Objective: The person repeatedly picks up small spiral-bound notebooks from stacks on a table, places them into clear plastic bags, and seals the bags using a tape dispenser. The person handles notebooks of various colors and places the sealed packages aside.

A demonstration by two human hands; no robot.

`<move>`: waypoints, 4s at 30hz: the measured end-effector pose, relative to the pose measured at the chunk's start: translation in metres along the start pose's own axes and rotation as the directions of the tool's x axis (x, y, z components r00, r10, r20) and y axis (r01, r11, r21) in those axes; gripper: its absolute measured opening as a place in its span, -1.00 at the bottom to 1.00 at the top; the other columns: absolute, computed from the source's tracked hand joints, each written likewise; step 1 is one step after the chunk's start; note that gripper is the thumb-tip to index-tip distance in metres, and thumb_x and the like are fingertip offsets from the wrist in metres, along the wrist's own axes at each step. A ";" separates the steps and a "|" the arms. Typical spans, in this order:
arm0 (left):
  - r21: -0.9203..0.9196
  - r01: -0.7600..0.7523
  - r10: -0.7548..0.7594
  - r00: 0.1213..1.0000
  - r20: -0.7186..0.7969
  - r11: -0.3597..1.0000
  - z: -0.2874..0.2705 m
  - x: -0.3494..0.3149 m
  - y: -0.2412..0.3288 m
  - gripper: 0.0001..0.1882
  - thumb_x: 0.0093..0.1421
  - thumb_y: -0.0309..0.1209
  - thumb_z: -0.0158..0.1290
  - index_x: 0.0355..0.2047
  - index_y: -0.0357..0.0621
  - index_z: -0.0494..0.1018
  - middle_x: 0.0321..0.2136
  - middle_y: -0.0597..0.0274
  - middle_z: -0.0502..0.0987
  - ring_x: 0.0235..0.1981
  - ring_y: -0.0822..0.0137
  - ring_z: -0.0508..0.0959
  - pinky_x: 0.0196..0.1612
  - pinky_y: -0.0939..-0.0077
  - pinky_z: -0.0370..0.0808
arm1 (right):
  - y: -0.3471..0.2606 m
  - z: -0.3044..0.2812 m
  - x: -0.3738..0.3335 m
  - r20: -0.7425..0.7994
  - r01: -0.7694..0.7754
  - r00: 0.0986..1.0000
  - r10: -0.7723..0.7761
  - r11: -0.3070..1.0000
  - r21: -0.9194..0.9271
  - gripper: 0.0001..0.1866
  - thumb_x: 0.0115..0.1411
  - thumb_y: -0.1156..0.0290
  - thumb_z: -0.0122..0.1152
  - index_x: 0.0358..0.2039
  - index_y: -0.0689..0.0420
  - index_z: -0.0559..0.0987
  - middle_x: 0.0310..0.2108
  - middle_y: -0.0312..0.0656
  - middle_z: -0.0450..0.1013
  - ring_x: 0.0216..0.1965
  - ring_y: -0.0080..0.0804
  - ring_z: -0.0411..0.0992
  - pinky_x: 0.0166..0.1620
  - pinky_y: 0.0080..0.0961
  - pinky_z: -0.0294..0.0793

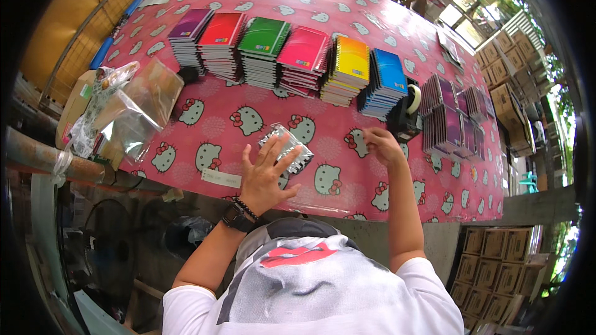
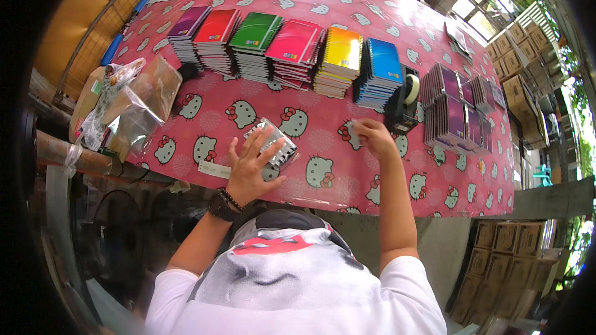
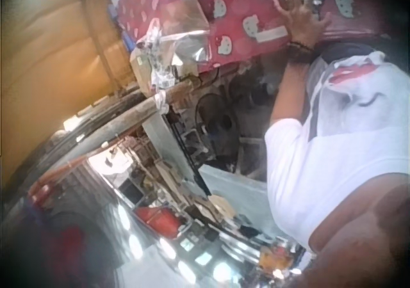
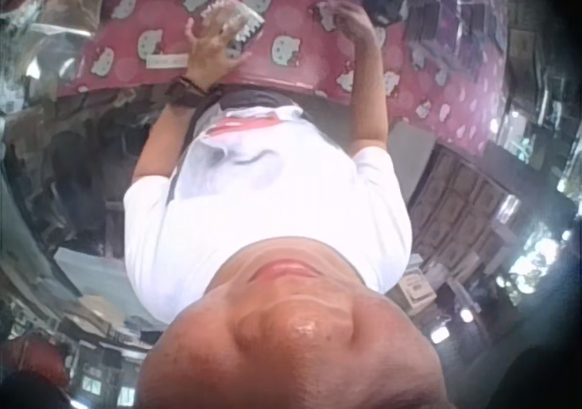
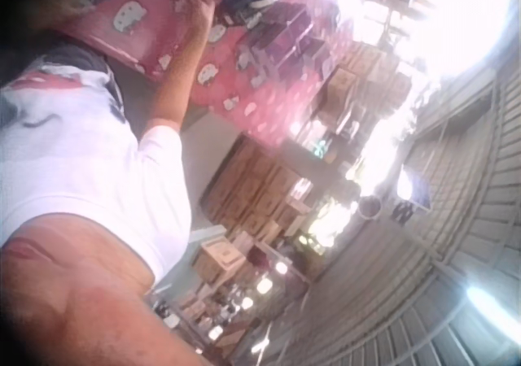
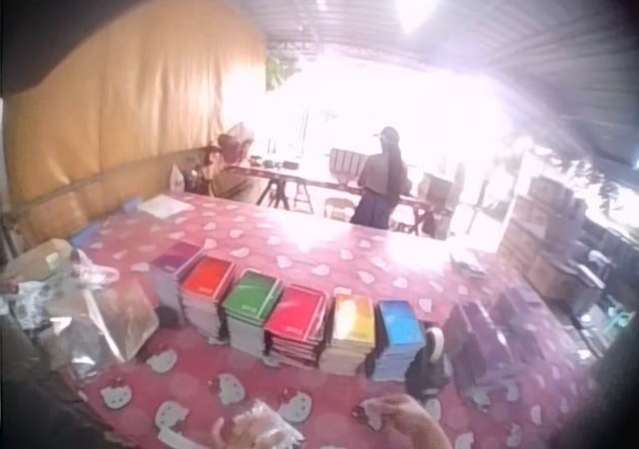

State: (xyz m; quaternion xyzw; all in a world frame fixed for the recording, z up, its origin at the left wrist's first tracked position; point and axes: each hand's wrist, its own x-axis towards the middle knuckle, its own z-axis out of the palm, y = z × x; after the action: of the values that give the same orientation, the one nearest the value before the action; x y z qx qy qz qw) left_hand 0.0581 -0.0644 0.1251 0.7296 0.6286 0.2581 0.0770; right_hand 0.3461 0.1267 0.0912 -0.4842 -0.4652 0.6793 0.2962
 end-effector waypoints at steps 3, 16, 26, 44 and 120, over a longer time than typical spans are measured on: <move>-0.003 0.047 -0.047 0.998 0.031 0.999 -0.011 0.001 0.002 -0.09 -0.27 -0.13 0.32 0.18 0.42 0.23 0.30 0.24 0.00 0.32 0.06 -0.08 0.21 -0.21 -0.16 | -0.072 0.090 -0.003 0.529 0.386 0.837 -0.139 0.835 -0.391 -0.79 0.11 0.32 0.22 -0.49 0.20 0.50 -0.66 -0.41 0.27 -0.62 -0.65 0.20 -0.55 -0.61 0.18; -0.013 0.050 -0.048 0.996 0.079 0.999 -0.010 0.006 0.000 0.10 -0.33 -0.10 0.35 0.27 0.11 0.08 0.33 0.17 -0.13 0.34 -0.04 -0.20 0.23 -0.29 -0.28 | 0.007 0.115 0.081 0.515 0.099 0.775 0.366 0.734 -0.672 -0.46 -0.07 -0.15 0.30 -0.53 0.15 0.54 -0.61 -0.30 0.41 -0.55 -0.48 0.39 -0.48 -0.51 0.36; 0.035 -0.298 0.278 0.923 0.268 0.954 -0.016 0.065 -0.001 0.07 -0.28 -0.28 0.36 0.25 0.00 0.02 0.06 0.14 0.31 0.15 0.03 0.27 0.20 -0.21 -0.01 | 0.026 0.069 -0.016 0.036 0.081 0.997 -0.072 0.875 -0.477 -0.79 0.02 0.34 0.31 -0.45 0.17 0.48 -0.47 -0.36 0.41 -0.42 -0.64 0.31 -0.33 -0.63 0.32; -0.942 -0.091 0.189 0.982 -0.030 0.322 0.047 0.076 0.019 0.06 -0.10 -0.55 0.29 0.30 -0.07 -0.15 -0.09 0.13 0.39 -0.03 0.32 0.40 0.00 0.41 0.39 | -0.013 0.074 -0.085 0.095 0.472 0.872 -0.480 0.877 0.092 -0.37 -0.01 0.35 0.35 0.06 0.20 0.31 -0.09 -0.24 0.38 -0.04 -0.47 0.33 0.03 -0.51 0.30; -0.304 -0.370 0.429 0.890 0.157 0.878 0.027 0.048 0.006 -0.25 -0.18 -0.52 0.06 0.12 0.28 0.32 0.24 0.34 0.13 0.26 -0.06 0.05 0.24 -0.11 0.03 | -0.023 -0.009 -0.032 -0.100 0.063 0.993 -0.065 0.998 -0.030 -0.75 0.07 0.23 0.30 -0.44 0.18 0.60 -0.65 -0.44 0.34 -0.68 -0.68 0.17 -0.62 -0.66 0.11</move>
State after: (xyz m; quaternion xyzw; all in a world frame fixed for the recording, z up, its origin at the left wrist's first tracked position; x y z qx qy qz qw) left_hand 0.0801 -0.0141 0.1184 0.8509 0.4109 0.2683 0.1876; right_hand 0.3642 0.1117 0.1234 -0.5068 -0.4740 0.6377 0.3345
